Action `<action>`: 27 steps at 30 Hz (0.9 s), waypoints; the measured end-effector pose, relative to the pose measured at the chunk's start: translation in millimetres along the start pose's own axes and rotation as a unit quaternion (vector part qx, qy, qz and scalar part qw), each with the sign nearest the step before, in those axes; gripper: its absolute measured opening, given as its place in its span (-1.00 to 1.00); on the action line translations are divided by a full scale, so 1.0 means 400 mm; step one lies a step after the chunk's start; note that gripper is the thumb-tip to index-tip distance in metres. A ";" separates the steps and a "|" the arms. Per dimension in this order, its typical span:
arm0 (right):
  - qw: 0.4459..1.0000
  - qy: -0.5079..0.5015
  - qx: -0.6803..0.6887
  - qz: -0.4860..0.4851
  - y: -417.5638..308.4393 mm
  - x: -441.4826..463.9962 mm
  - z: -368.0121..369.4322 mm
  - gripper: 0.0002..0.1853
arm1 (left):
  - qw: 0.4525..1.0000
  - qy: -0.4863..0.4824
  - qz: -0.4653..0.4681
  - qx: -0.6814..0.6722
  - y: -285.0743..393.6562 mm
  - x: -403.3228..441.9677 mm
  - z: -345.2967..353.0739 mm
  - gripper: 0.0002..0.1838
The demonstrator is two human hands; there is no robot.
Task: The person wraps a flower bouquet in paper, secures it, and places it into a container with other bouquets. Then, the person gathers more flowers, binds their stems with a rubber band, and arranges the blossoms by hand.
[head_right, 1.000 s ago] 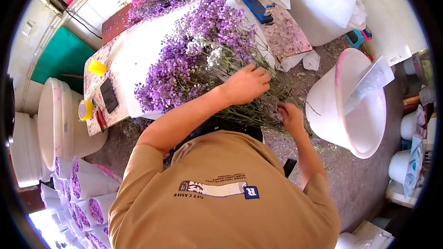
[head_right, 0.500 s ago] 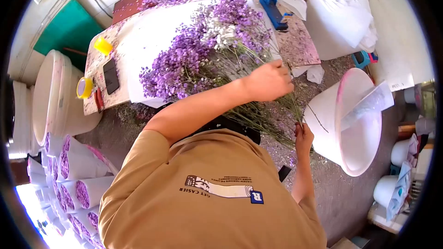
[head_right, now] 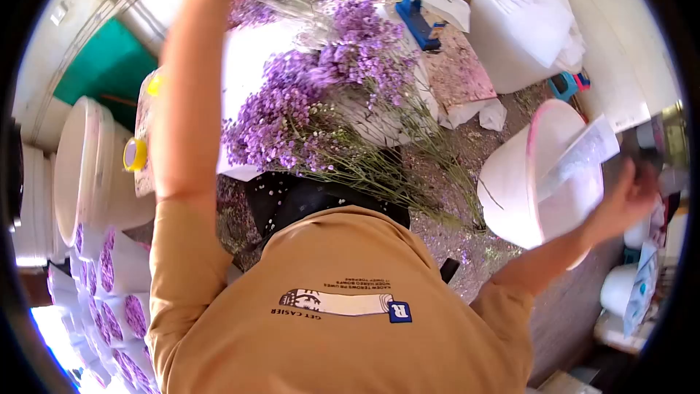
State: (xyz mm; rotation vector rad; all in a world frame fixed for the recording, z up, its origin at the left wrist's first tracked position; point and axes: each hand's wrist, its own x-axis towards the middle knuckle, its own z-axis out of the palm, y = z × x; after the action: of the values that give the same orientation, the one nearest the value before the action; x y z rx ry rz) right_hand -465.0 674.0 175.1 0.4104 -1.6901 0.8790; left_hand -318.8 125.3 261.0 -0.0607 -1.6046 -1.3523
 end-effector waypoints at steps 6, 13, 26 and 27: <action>0.881 -0.330 0.288 0.180 -0.246 -0.208 0.229 -0.51 | 0.984 0.091 0.128 -0.090 0.227 0.109 -0.055 -0.67; 0.773 -0.404 0.485 0.062 -0.444 -0.082 0.256 -0.53 | 0.910 -0.406 0.076 -0.024 0.212 -0.111 0.287 -0.63; 0.866 -0.138 0.227 0.423 0.095 -0.108 -0.076 -0.70 | 0.865 -0.490 -0.070 0.086 -0.035 -0.368 0.159 -0.73; 0.855 -0.151 0.213 0.448 0.154 -0.141 -0.086 -0.68 | 0.845 -0.519 -0.092 0.090 -0.076 -0.416 0.123 -0.73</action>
State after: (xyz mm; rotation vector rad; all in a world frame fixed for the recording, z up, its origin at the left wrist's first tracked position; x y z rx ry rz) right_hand -465.3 730.3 104.3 0.0097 -1.9819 1.9843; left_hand -284.1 238.8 130.8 -0.6328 -2.6896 -1.3736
